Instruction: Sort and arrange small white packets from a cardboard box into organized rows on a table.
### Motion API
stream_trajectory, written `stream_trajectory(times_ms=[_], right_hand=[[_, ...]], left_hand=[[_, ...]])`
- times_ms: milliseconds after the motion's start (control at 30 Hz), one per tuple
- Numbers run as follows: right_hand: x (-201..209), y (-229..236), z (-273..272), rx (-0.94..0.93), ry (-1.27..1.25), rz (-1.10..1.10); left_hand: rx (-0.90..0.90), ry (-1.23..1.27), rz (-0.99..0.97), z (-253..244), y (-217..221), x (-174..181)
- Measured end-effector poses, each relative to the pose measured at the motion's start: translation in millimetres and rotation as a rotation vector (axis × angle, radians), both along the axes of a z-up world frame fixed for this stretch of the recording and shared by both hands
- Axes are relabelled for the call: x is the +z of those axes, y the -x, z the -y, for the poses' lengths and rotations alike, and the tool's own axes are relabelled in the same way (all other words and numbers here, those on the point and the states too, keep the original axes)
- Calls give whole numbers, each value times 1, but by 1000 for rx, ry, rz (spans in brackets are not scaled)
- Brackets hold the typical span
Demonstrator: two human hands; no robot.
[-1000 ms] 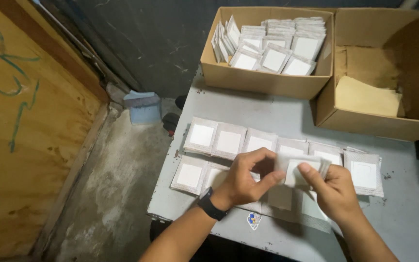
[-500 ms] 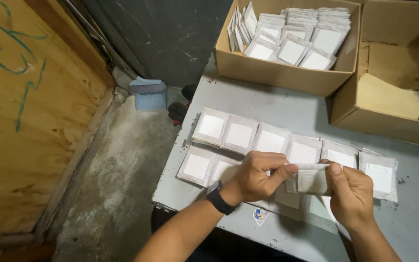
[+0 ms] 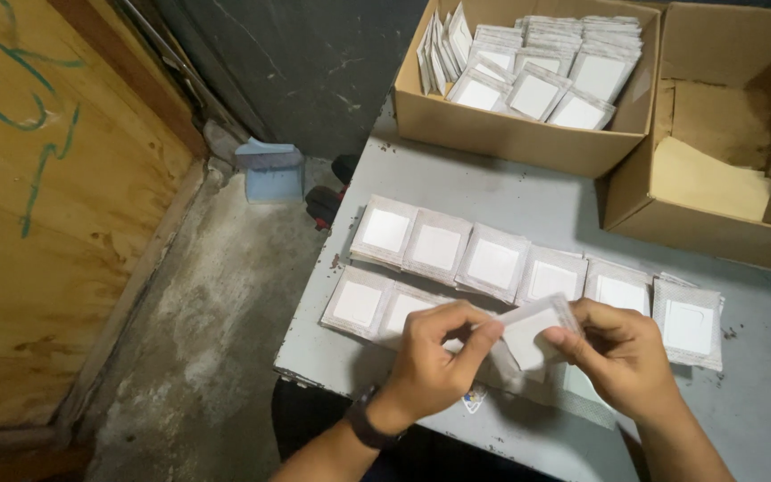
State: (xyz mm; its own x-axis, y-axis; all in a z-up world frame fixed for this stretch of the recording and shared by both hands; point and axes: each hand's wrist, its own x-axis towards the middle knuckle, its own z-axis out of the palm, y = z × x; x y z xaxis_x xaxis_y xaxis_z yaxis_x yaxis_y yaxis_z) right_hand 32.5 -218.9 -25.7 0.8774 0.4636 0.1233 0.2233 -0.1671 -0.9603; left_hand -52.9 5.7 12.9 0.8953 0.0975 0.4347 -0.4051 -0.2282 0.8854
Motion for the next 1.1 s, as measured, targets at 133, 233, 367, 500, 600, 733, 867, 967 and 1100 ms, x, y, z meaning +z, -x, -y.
stream_trajectory(times_ms=[133, 233, 367, 500, 600, 733, 867, 967, 1100], right_hand=[[16, -3, -2, 260, -100, 42], [40, -2, -14, 513, 74, 70], [43, 4, -24, 635, 104, 100], [31, 1, -17, 553, 99, 81], [25, -2, -10, 420, 87, 67], [24, -3, -7, 331, 75, 110], [25, -2, -8, 307, 93, 103], [27, -2, -10, 295, 108, 135], [27, -1, -12, 259, 147, 137]], left_hand=[[1, -42, -158, -1, 24, 2], [-81, -81, -204, -2, 40, 17], [-113, -213, -198, -3, 49, 8], [-167, -343, -90, -19, 53, 20], [-69, -462, -9, -39, 49, 27], [171, -672, 116, -64, 40, 31], [127, -692, 193, -76, 31, 6], [50, -782, 208, -78, 28, -14], [78, -889, 245, -79, 32, -22]])
